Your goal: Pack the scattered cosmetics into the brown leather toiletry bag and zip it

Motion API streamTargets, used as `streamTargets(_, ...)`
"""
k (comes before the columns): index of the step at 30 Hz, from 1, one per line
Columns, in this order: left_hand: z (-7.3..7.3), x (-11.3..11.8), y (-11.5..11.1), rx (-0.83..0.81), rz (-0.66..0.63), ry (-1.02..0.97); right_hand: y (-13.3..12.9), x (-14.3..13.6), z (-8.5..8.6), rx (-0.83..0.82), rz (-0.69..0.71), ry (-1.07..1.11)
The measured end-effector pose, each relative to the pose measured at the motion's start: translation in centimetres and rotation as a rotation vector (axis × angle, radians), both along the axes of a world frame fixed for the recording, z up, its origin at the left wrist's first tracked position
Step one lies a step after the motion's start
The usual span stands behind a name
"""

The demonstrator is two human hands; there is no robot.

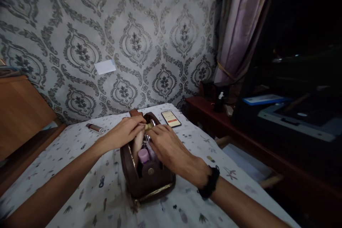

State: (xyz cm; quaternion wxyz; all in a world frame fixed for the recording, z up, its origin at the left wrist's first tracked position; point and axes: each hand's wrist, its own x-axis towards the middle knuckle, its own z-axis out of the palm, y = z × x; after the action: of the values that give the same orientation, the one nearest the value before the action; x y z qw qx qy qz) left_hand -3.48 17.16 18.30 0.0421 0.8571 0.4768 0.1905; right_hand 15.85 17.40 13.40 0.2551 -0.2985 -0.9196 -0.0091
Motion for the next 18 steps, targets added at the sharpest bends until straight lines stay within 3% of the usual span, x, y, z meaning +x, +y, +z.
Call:
streamTargets(5,0.3,-0.3,0.1,0.028,-0.021,-0.049,0.1,0.1,-0.1,0.044,0.016,0.064)
streamTargets(10,-0.3,-2.0,-1.3,0.176,-0.006,-0.291,-0.7,0.3,-0.4,0.166,0.072,0.252)
streamTargets(14,-3.7,-5.1,-3.4,0.346,0.116,-0.467,-3.1,0.2,-0.7,0.187,0.137,0.4)
streamTargets(18,-8.6,-10.4,-5.1,0.309,0.335,-0.434,-6.5,-1.0,-2.2,0.202,0.306,0.423)
